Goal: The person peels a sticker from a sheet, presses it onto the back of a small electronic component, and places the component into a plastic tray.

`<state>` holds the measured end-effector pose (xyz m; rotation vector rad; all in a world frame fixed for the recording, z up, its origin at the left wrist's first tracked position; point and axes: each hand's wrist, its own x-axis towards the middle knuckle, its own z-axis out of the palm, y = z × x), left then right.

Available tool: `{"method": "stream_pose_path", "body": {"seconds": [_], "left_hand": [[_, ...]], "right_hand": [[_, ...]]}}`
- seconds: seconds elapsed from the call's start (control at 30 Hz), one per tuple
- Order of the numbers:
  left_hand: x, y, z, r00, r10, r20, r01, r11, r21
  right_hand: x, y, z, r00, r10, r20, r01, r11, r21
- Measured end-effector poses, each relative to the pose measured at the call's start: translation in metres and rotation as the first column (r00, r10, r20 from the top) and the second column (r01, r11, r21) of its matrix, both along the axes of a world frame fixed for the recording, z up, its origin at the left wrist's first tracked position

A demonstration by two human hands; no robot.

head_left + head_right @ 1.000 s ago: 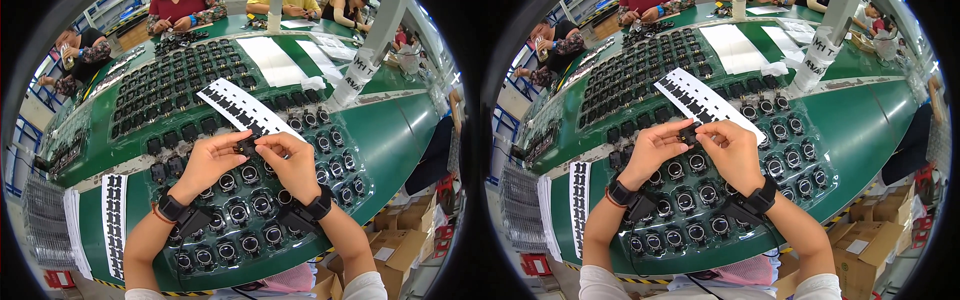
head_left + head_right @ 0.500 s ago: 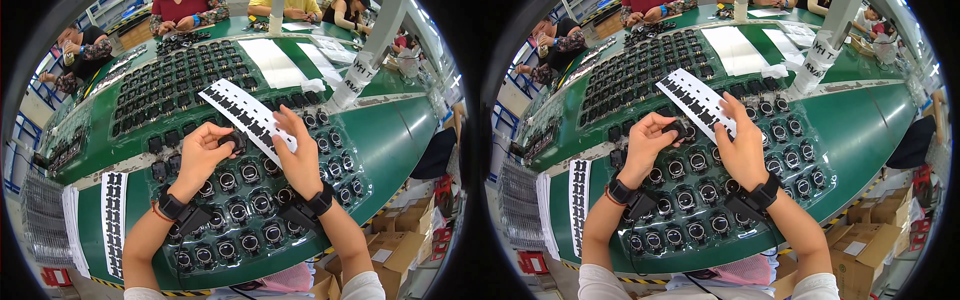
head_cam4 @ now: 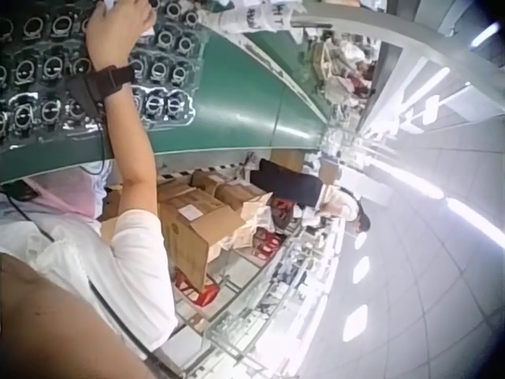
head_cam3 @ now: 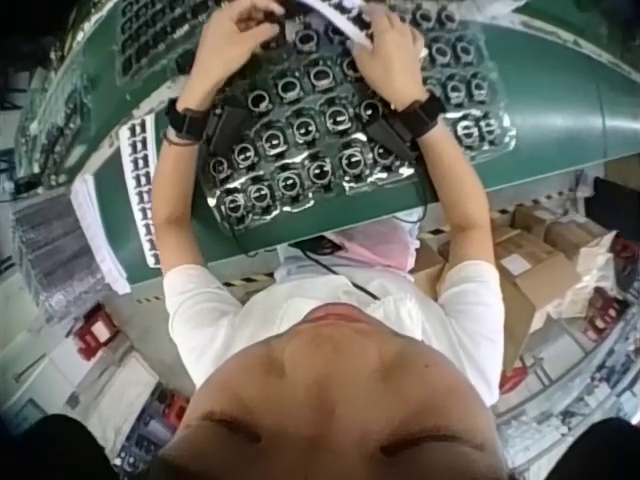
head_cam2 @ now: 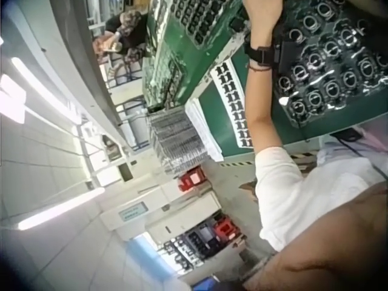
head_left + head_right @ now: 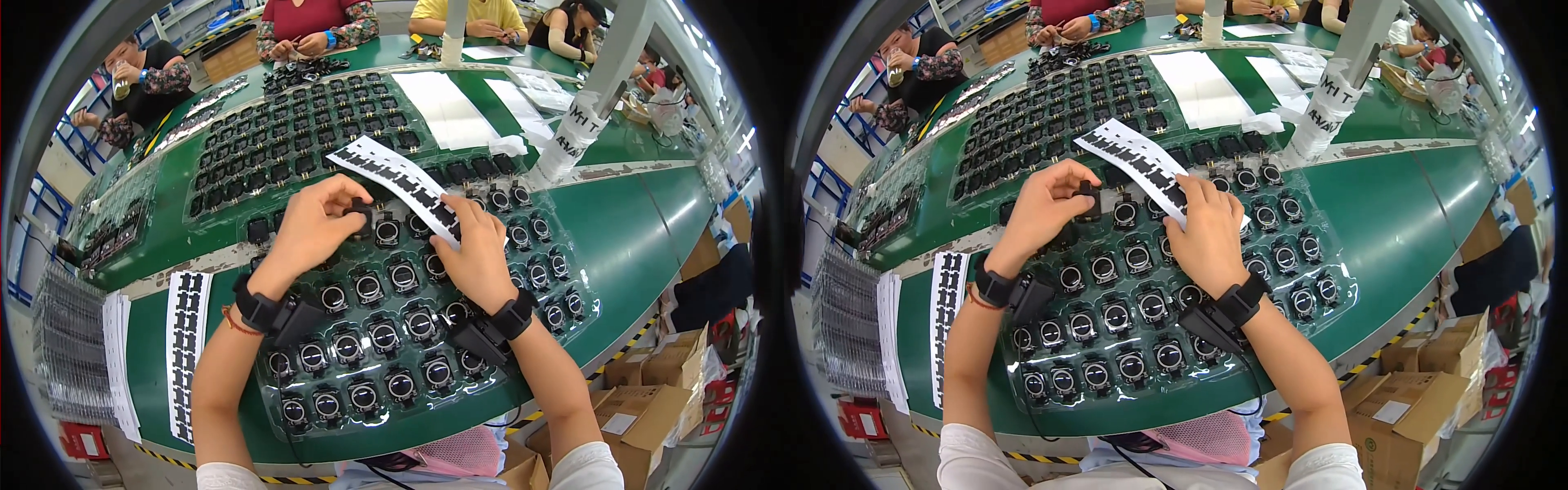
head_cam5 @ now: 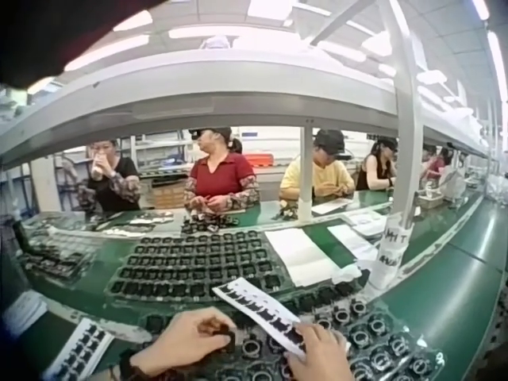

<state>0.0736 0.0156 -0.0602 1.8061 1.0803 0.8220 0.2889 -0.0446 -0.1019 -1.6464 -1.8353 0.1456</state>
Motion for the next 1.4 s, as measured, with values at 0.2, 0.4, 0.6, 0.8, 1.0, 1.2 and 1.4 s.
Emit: {"method": "stream_pose_path", "body": {"seconds": [0.2, 0.4, 0.6, 0.8, 1.0, 1.2, 1.4], "left_hand": [[-0.013, 0.009, -0.02, 0.977, 0.003, -0.215, -0.005, 1.0, -0.008], [-0.002, 0.001, -0.005, 0.94, 0.055, -0.336, -0.05, 0.999, 0.023], [0.006, 0.001, -0.016, 0.934, 0.126, -0.335, -0.046, 0.97, 0.237], [0.006, 0.001, -0.014, 0.797, 0.226, -0.56, 0.062, 0.892, 0.448], [0.007, -0.01, 0.003, 0.709, 0.283, -0.646, 0.045, 0.897, 0.441], [0.037, -0.031, 0.0, 0.887, -0.055, 0.458, 0.287, 0.843, -0.455], [0.05, -0.019, -0.028, 0.869, 0.091, 0.486, 0.164, 0.874, -0.457]], "right_hand": [[-0.002, 0.002, -0.001, 0.996, -0.005, -0.09, 0.011, 0.998, 0.066], [-0.002, 0.002, 0.001, 0.989, -0.006, -0.149, 0.022, 0.995, 0.101], [-0.003, 0.004, 0.004, 0.967, 0.01, -0.255, 0.039, 0.982, 0.187], [-0.005, 0.004, 0.005, 0.953, 0.045, -0.301, 0.018, 0.979, 0.202], [-0.007, 0.002, 0.006, 0.96, 0.037, -0.278, 0.026, 0.975, 0.219], [-0.01, 0.003, 0.005, 0.772, 0.232, -0.592, -0.149, 0.971, 0.186], [-0.016, 0.003, 0.005, 0.669, 0.299, -0.681, -0.301, 0.946, 0.12]]}}
